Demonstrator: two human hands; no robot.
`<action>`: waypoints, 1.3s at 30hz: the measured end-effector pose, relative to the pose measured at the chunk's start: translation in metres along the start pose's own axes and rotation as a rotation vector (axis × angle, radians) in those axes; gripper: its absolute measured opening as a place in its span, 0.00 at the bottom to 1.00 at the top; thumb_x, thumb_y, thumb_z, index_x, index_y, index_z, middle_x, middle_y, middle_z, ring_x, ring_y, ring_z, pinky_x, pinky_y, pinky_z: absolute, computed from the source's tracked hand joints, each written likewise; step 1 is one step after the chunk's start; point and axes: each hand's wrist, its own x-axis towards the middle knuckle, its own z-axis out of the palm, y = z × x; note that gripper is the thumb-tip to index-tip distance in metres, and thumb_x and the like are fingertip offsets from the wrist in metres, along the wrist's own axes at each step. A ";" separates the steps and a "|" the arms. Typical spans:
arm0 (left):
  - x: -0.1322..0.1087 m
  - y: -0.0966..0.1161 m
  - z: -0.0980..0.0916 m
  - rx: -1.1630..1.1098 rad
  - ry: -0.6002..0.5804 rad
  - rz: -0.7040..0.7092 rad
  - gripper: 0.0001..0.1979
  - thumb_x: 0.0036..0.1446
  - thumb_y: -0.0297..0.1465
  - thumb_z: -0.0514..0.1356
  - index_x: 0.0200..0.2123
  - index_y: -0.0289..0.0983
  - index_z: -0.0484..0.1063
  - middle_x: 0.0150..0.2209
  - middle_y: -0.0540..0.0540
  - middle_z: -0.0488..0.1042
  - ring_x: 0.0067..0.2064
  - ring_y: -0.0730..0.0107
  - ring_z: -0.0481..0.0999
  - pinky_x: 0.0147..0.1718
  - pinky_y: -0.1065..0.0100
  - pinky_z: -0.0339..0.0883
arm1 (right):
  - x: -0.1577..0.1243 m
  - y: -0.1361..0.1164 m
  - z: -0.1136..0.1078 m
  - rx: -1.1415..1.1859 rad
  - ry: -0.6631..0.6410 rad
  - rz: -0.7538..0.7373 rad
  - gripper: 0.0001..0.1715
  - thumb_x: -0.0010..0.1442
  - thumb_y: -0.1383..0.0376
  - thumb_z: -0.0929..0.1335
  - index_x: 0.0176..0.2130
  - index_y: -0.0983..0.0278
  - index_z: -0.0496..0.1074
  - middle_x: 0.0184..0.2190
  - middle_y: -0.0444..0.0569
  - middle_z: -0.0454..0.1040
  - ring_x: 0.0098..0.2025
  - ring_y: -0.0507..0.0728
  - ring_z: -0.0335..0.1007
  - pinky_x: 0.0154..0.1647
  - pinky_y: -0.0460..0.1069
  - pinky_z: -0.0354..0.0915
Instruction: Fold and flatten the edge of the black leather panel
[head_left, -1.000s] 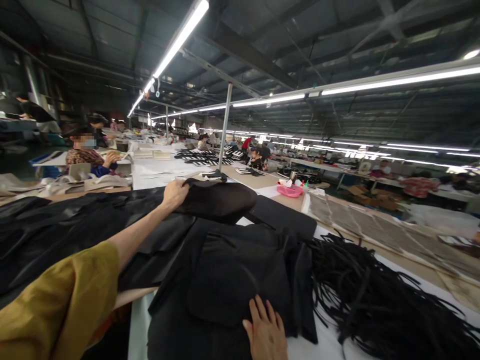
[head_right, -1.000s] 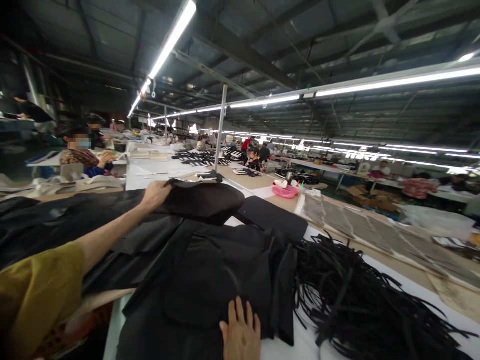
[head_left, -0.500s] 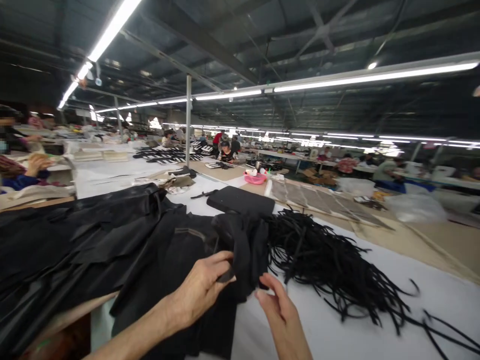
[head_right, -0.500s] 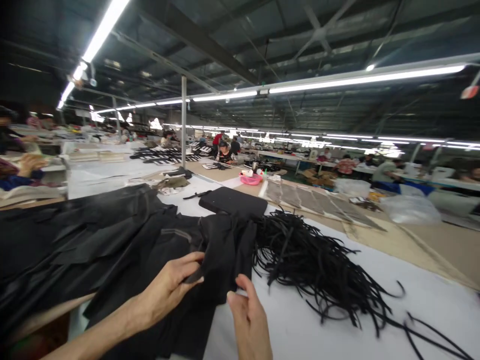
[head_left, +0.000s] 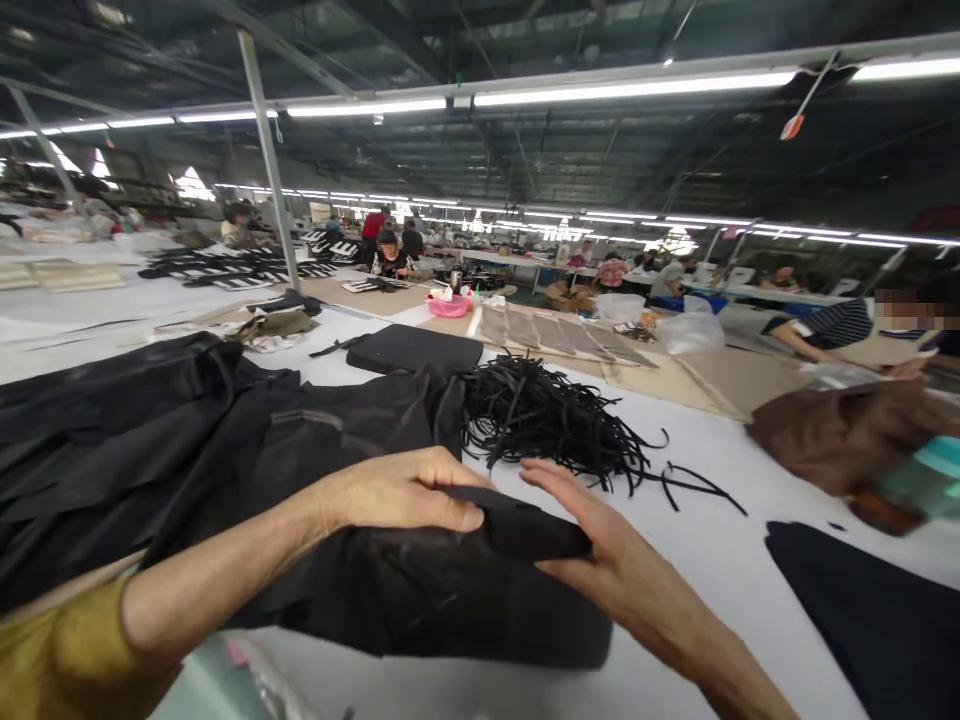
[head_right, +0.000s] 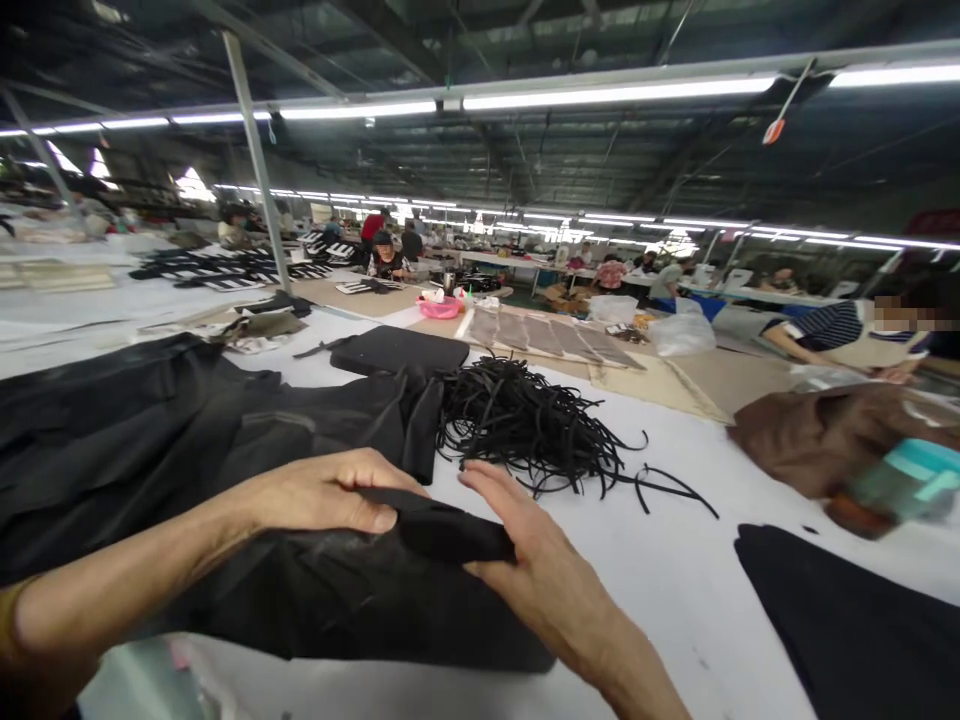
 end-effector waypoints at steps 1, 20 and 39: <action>0.001 0.000 -0.003 -0.008 0.015 -0.031 0.19 0.53 0.42 0.57 0.42 0.34 0.74 0.35 0.48 0.74 0.36 0.65 0.71 0.36 0.71 0.64 | 0.000 0.000 0.000 0.046 -0.021 0.010 0.27 0.52 0.69 0.61 0.52 0.55 0.65 0.52 0.44 0.66 0.53 0.56 0.61 0.54 0.51 0.56; 0.040 -0.055 0.085 -0.101 0.546 -0.011 0.22 0.52 0.51 0.52 0.28 0.37 0.67 0.27 0.48 0.69 0.32 0.66 0.68 0.32 0.68 0.64 | -0.027 -0.002 0.037 -0.688 0.338 0.155 0.13 0.60 0.63 0.58 0.27 0.57 0.66 0.26 0.43 0.71 0.21 0.53 0.67 0.19 0.47 0.54; 0.063 -0.076 0.107 -0.641 0.482 0.204 0.12 0.55 0.32 0.58 0.41 0.34 0.74 0.33 0.47 0.74 0.40 0.65 0.69 0.42 0.67 0.61 | -0.024 0.001 0.062 0.476 0.403 0.350 0.28 0.52 0.55 0.66 0.50 0.63 0.62 0.43 0.49 0.72 0.46 0.59 0.67 0.47 0.52 0.62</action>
